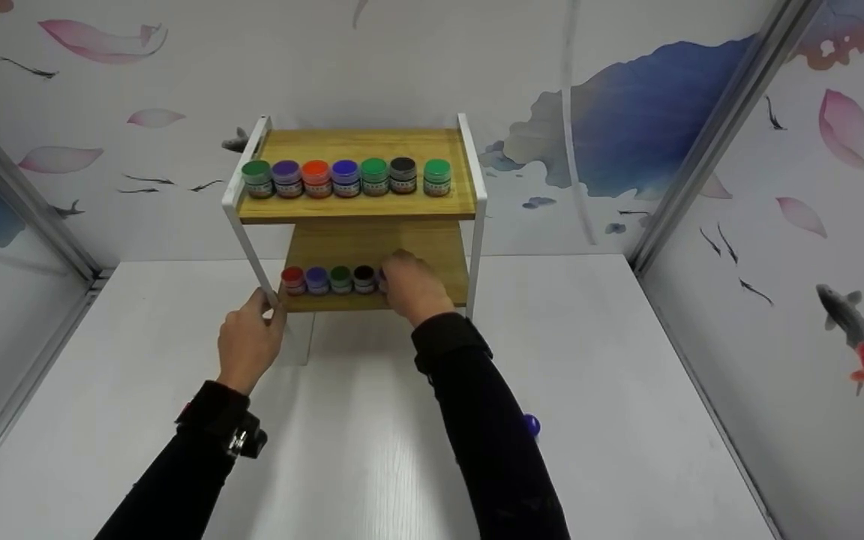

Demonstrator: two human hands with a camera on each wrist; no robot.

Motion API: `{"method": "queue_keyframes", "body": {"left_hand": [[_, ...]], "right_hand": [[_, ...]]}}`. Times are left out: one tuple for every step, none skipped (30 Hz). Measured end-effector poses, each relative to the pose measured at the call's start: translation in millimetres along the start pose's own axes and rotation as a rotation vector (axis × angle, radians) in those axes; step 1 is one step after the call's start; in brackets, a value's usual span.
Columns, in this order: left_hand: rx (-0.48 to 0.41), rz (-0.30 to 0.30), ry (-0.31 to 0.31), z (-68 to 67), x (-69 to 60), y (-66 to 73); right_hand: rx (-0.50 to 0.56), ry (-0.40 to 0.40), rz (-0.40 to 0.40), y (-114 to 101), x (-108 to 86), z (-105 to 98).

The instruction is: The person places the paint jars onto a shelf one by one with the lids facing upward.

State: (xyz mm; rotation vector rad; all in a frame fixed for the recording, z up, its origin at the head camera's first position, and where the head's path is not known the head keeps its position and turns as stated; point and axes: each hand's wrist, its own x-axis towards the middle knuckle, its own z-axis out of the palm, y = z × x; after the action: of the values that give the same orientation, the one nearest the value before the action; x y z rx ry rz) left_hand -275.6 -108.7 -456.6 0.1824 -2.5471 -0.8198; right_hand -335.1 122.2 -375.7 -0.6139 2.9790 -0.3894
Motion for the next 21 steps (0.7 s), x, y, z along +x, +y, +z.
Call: {"method": "queue_keyframes", "body": {"left_hand": [[0.000, 0.001, -0.001, 0.2, -0.1, 0.6], [0.000, 0.002, -0.002, 0.3, -0.3, 1.1], [-0.001, 0.003, -0.003, 0.3, -0.4, 1.5], [-0.001, 0.004, -0.003, 0.3, -0.5, 1.7], [-0.003, 0.004, -0.004, 0.1, -0.6, 1.9], [-0.005, 0.004, -0.005, 0.0, -0.7, 2.0], [-0.006, 0.004, -0.005, -0.3, -0.8, 2.1], [-0.008, 0.003, -0.007, -0.6, -0.8, 2.1], [-0.009, 0.002, -0.008, -0.8, -0.7, 1.9], [-0.009, 0.001, -0.009, -1.0, -0.6, 1.6], [-0.010, 0.000, -0.010, -1.3, -0.6, 1.2], [-0.010, 0.000, -0.011, -1.5, -0.6, 0.8], [-0.010, 0.001, -0.012, -1.5, -1.0, 0.9], [-0.011, 0.002, -0.011, -1.4, -1.2, 0.9], [-0.009, 0.003, -0.010, -1.3, -1.3, 0.8], [-0.009, 0.004, -0.009, -1.5, -1.7, 0.8], [-0.009, 0.005, -0.009, -1.5, -1.9, 0.7], [-0.010, 0.006, -0.011, -1.5, -2.1, 0.7], [-0.010, 0.007, -0.012, -1.5, -2.1, 0.7], [-0.011, 0.006, -0.013, -1.4, -2.1, 0.7], [-0.011, 0.004, -0.017, -1.4, -2.3, 0.6]], "right_hand": [[0.009, -0.003, 0.002, 1, -0.8, -1], [0.015, -0.005, 0.001, 2, -1.7, -2], [0.019, -0.007, 0.000, 3, -2.7, -2], [0.019, -0.004, -0.003, 4, -3.7, -3], [0.022, 0.000, -0.006, 6, -4.6, -4], [0.023, 0.007, -0.010, 7, -5.7, -5], [0.026, 0.015, -0.011, 8, -6.8, -6], [0.023, 0.025, -0.015, 9, -7.9, -7], [0.021, 0.036, -0.021, 11, -9.0, -8], [0.020, 0.046, -0.027, 12, -10.1, -8], [0.026, 0.055, -0.032, 13, -11.2, -9], [0.030, 0.062, -0.040, 14, -12.5, -9], [0.037, 0.067, -0.045, 16, -14.7, -10], [0.040, 0.072, -0.051, 17, -16.9, -11], [0.043, 0.073, -0.058, 19, -18.9, -11], [0.050, 0.073, -0.061, 20, -21.2, -12], [0.057, 0.075, -0.065, 21, -23.3, -12], [0.059, 0.074, -0.068, 23, -25.5, -13], [0.059, 0.074, -0.072, 24, -27.6, -13], [0.058, 0.074, -0.077, 25, -29.7, -13], [0.057, 0.073, -0.084, 27, -32.0, -13]]}}
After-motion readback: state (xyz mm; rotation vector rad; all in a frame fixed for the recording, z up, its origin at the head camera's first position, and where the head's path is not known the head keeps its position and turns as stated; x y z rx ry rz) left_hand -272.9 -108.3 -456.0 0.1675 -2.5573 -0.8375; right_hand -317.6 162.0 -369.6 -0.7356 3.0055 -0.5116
